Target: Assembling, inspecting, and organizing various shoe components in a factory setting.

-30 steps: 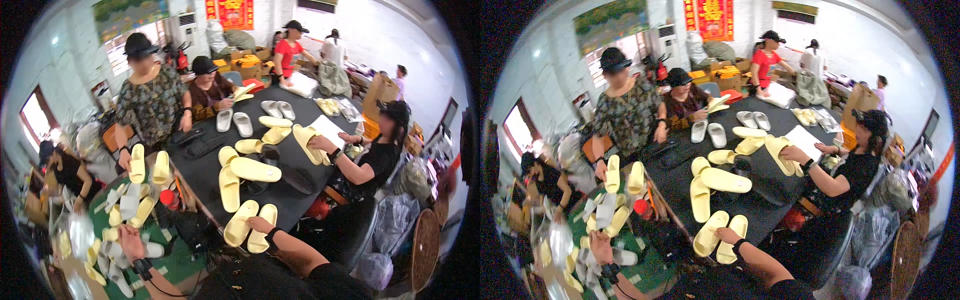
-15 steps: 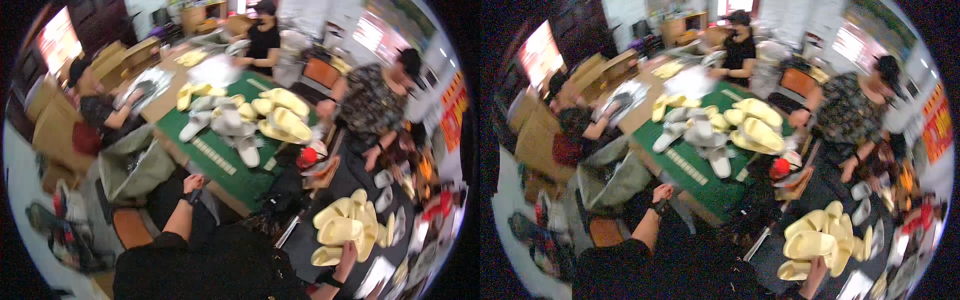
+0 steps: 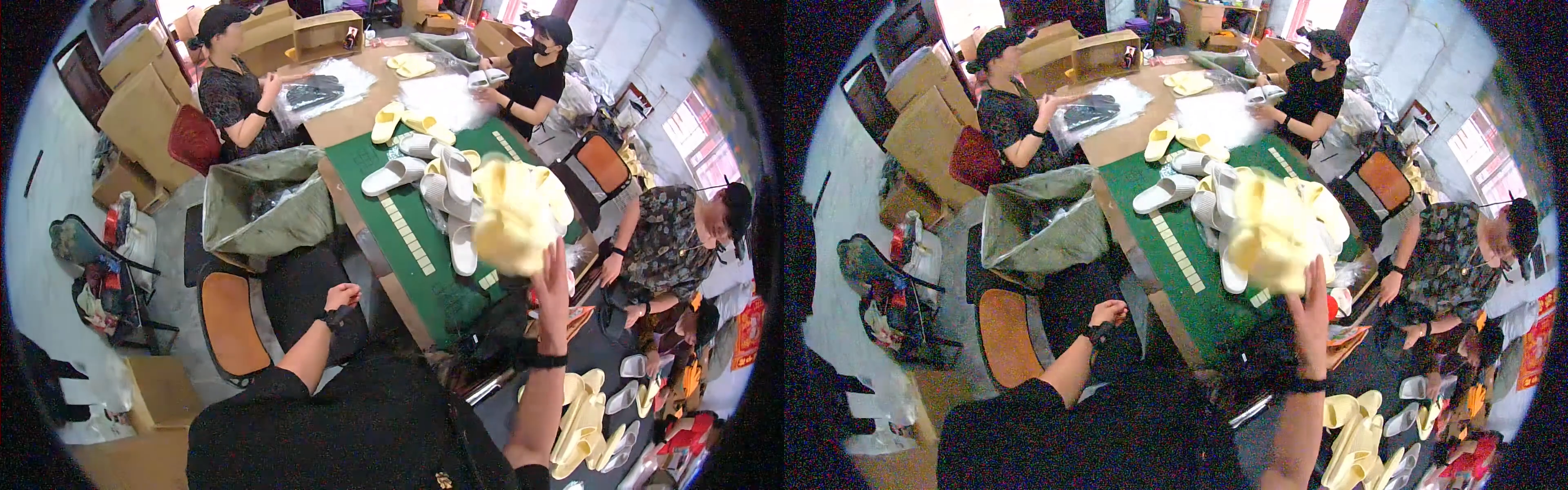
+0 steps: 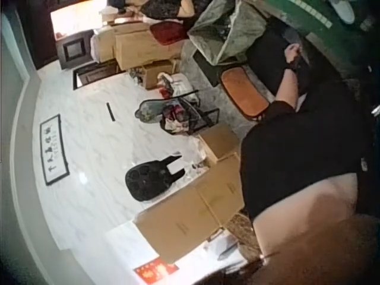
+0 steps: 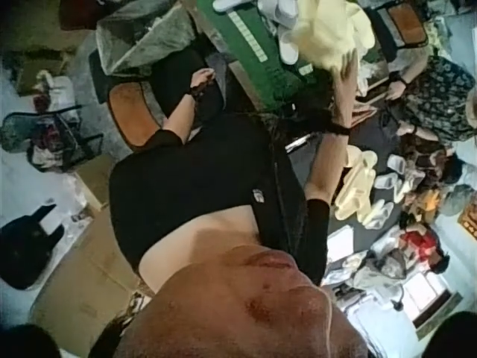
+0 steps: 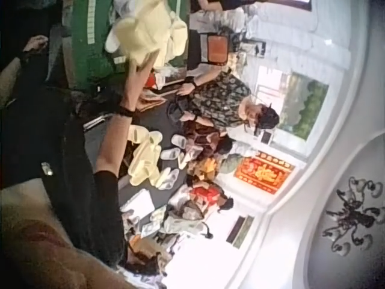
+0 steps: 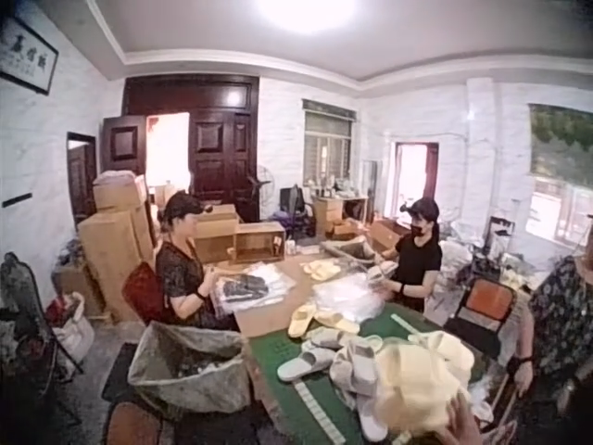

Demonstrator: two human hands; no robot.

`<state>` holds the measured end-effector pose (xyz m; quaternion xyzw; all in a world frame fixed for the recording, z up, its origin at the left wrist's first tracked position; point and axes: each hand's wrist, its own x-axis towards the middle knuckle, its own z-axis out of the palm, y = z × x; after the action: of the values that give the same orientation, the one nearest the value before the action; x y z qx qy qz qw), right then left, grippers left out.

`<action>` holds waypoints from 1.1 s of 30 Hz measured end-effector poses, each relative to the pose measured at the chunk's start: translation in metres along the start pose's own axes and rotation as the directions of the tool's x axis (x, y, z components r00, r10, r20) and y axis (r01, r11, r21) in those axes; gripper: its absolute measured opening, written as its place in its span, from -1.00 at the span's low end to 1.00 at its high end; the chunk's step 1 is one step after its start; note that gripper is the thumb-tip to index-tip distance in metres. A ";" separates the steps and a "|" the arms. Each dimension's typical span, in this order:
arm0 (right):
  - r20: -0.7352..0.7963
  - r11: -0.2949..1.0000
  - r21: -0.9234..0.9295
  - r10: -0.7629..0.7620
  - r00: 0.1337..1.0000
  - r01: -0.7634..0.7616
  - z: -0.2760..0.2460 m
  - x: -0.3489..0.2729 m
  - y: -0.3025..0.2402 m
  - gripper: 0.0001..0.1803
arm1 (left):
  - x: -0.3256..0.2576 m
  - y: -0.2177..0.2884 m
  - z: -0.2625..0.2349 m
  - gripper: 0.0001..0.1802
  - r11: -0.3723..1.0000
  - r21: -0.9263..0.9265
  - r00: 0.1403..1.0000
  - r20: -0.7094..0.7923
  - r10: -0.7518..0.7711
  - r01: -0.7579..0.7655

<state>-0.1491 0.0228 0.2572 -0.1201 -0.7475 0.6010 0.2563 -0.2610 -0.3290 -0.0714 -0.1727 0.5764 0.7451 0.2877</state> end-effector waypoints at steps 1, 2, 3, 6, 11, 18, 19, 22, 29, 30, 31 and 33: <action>0.025 0.994 -0.066 -0.090 0.996 0.091 0.009 0.007 -0.008 -0.26 | -0.002 0.006 0.001 -0.85 1.000 0.021 1.000 -0.020 -0.008 0.008; 0.016 0.994 -0.065 -0.083 0.996 0.084 0.010 0.006 -0.010 -0.26 | -0.007 0.011 0.003 -0.85 0.999 0.045 0.999 -0.038 -0.016 0.018; 0.052 0.972 -0.203 -0.112 0.992 0.121 0.009 0.004 -0.011 -0.26 | -0.011 0.012 0.006 -0.85 0.998 0.056 0.999 -0.035 -0.022 0.024; 0.145 0.940 -0.335 -0.023 0.989 0.070 -0.001 -0.014 0.009 -0.34 | -0.017 0.019 0.015 -0.86 0.998 0.042 0.998 -0.050 -0.041 0.043; 0.040 0.937 -0.137 0.328 0.944 -0.320 -0.050 -0.094 0.065 -0.58 | 0.007 0.013 0.031 -0.84 0.975 0.208 0.994 0.062 -0.094 0.080; -0.279 0.843 -0.136 0.472 0.837 -0.521 -0.104 -0.213 0.089 -0.65 | 0.037 0.003 0.100 -0.81 0.906 0.424 0.951 0.270 -0.151 0.023; -0.348 0.815 -0.119 0.500 0.793 -0.567 -0.111 -0.223 0.084 -0.65 | 0.038 0.001 0.115 -0.81 0.890 0.456 0.936 0.304 -0.175 0.018; -0.563 0.747 -0.125 0.489 0.666 -0.653 -0.142 -0.272 0.097 -0.64 | 0.036 -0.005 0.161 -0.83 0.782 0.613 0.845 0.474 -0.247 -0.115; -0.888 0.582 -0.399 -0.054 0.456 -0.708 -0.228 -0.337 0.127 -0.60 | -0.005 -0.025 0.218 -0.90 0.698 0.630 0.689 0.672 -0.271 -0.340; -0.903 0.606 -0.378 -0.075 0.423 -0.699 -0.247 -0.343 0.134 -0.59 | -0.006 -0.029 0.219 -0.90 0.712 0.619 0.682 0.679 -0.273 -0.331; -0.918 0.628 -0.355 -0.094 0.385 -0.692 -0.262 -0.346 0.138 -0.59 | -0.009 -0.028 0.224 -0.90 0.708 0.619 0.672 0.687 -0.276 -0.341; -0.936 0.817 0.217 0.330 0.124 -0.534 -0.273 -0.315 0.120 -0.56 | -0.018 -0.022 0.223 -0.90 0.675 0.656 0.693 0.658 -0.293 -0.337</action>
<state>0.2441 0.1276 0.1068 -0.6856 -0.4210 0.3864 0.4511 -0.2166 -0.1158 -0.0155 0.2723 0.6667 0.4555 0.5233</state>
